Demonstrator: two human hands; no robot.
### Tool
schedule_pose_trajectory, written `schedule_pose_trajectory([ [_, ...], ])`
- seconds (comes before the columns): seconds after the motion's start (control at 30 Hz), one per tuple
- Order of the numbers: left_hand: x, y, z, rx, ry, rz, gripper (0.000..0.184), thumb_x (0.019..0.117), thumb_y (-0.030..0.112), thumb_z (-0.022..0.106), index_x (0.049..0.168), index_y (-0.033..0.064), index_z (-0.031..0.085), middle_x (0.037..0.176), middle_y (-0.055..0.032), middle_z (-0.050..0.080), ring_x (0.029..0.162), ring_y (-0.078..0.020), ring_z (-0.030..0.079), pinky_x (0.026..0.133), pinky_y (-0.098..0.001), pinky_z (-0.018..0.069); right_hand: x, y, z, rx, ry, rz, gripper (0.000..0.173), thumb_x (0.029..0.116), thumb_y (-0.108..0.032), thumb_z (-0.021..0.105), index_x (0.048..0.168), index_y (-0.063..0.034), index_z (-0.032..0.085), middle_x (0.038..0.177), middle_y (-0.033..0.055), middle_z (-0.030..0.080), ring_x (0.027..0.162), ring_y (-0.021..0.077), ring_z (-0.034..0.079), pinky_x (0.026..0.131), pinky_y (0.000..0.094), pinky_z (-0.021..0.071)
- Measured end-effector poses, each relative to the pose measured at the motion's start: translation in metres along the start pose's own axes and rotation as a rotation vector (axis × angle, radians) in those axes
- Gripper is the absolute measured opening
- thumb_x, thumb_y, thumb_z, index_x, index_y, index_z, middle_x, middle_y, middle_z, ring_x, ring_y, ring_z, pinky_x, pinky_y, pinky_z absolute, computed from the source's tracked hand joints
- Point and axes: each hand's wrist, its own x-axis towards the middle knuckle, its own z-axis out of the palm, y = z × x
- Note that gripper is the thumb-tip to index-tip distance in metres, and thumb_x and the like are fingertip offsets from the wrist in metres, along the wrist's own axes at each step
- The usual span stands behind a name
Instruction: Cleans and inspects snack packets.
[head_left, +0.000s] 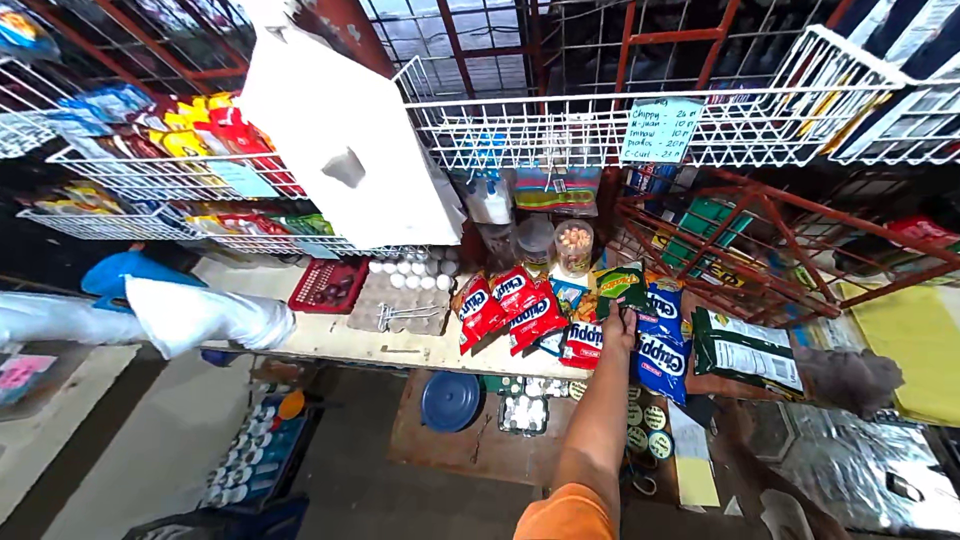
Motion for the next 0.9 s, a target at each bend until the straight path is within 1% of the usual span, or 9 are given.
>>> schedule_pose_trajectory([
  [0.1, -0.024, -0.005, -0.013, 0.133, -0.088, 0.022, 0.047, 0.1123, 0.035, 0.038, 0.143, -0.0004, 0.043, 0.121, -0.0150, 0.064, 0.093, -0.0141, 0.066, 0.080, -0.0259, 0.0544, 0.036, -0.063, -0.023, 0.076, -0.163, 0.190, 0.035, 0.0933, -0.001, 0.063, 0.124, 0.0156, 0.064, 0.128, 0.0294, 0.065, 0.124, 0.0377, 0.062, 0.110, 0.0445, 0.0444],
  [0.17, -0.040, -0.010, -0.042, 0.333, -0.009, 0.288, 0.036, 0.1118, 0.017, 0.039, 0.137, -0.0064, 0.048, 0.109, -0.0144, 0.065, 0.082, -0.0115, 0.061, 0.073, -0.0254, 0.0507, 0.035, -0.053, -0.012, 0.108, -0.055, 0.085, 0.035, 0.0917, -0.001, 0.062, 0.120, 0.0195, 0.063, 0.123, 0.0335, 0.066, 0.117, 0.0441, 0.065, 0.106, 0.0473, 0.0475],
  [0.23, -0.038, -0.005, -0.084, 0.425, 0.165, 0.543, 0.035, 0.1072, 0.007, 0.044, 0.136, -0.0127, 0.047, 0.118, -0.0258, 0.061, 0.098, -0.0252, 0.060, 0.088, -0.0399, 0.0516, 0.041, -0.051, -0.006, 0.111, -0.033, 0.016, 0.033, 0.0933, -0.001, 0.062, 0.120, 0.0193, 0.064, 0.119, 0.0339, 0.067, 0.111, 0.0448, 0.067, 0.102, 0.0480, 0.0500],
  [0.33, -0.016, 0.028, -0.131, 0.316, 0.424, 0.570, 0.047, 0.1099, 0.014, 0.043, 0.149, -0.0106, 0.034, 0.140, -0.0350, 0.050, 0.121, -0.0421, 0.055, 0.103, -0.0540, 0.0463, 0.047, -0.079, -0.013, 0.071, -0.040, 0.031, 0.029, 0.0929, 0.000, 0.063, 0.117, 0.0169, 0.066, 0.116, 0.0303, 0.070, 0.107, 0.0418, 0.069, 0.100, 0.0451, 0.0517],
  [0.43, 0.017, 0.062, -0.150, 0.254, 0.488, 0.418, 0.045, 0.1121, 0.030, 0.039, 0.132, -0.0083, 0.051, 0.110, -0.0247, 0.058, 0.087, -0.0295, 0.056, 0.078, -0.0477, 0.0496, 0.057, -0.134, -0.034, 0.037, -0.170, 0.246, 0.032, 0.0934, 0.004, 0.062, 0.122, 0.0181, 0.063, 0.125, 0.0324, 0.066, 0.119, 0.0450, 0.064, 0.107, 0.0476, 0.0464],
  [0.5, 0.027, 0.074, -0.154, 0.330, 0.459, 0.337, 0.042, 0.1116, 0.029, 0.039, 0.128, -0.0070, 0.055, 0.107, -0.0225, 0.058, 0.085, -0.0280, 0.055, 0.076, -0.0460, 0.0490, 0.055, -0.107, -0.021, -0.057, -0.221, 0.204, 0.033, 0.0966, -0.006, 0.063, 0.124, 0.0119, 0.065, 0.128, 0.0251, 0.067, 0.122, 0.0353, 0.064, 0.108, 0.0406, 0.0456],
  [0.57, 0.027, 0.077, -0.157, 0.512, 0.483, 0.343, 0.039, 0.1101, 0.022, 0.045, 0.129, -0.0095, 0.058, 0.122, -0.0293, 0.062, 0.106, -0.0376, 0.061, 0.092, -0.0542, 0.0498, 0.033, -0.028, 0.015, -0.029, -0.006, -0.067, 0.032, 0.0955, -0.016, 0.066, 0.116, 0.0075, 0.070, 0.116, 0.0221, 0.072, 0.113, 0.0301, 0.068, 0.104, 0.0371, 0.0490],
  [0.67, 0.020, 0.075, -0.154, 0.746, 0.469, 0.401, 0.038, 0.1090, 0.020, 0.044, 0.123, -0.0108, 0.062, 0.123, -0.0319, 0.063, 0.114, -0.0431, 0.061, 0.098, -0.0590, 0.0474, 0.026, -0.018, 0.007, -0.049, -0.169, 0.011, 0.036, 0.0987, -0.022, 0.062, 0.124, 0.0030, 0.068, 0.127, 0.0179, 0.069, 0.123, 0.0256, 0.063, 0.109, 0.0373, 0.0452],
  [0.9, -0.025, 0.081, -0.116, 0.493, 0.145, 0.599, 0.033, 0.1128, 0.016, 0.032, 0.113, -0.0087, 0.054, 0.076, -0.0072, 0.055, 0.062, -0.0111, 0.054, 0.062, -0.0274, 0.0496, 0.018, -0.008, 0.017, -0.069, -0.144, -0.004, 0.038, 0.0962, -0.023, 0.065, 0.123, 0.0034, 0.069, 0.127, 0.0189, 0.069, 0.122, 0.0281, 0.064, 0.108, 0.0409, 0.0459],
])
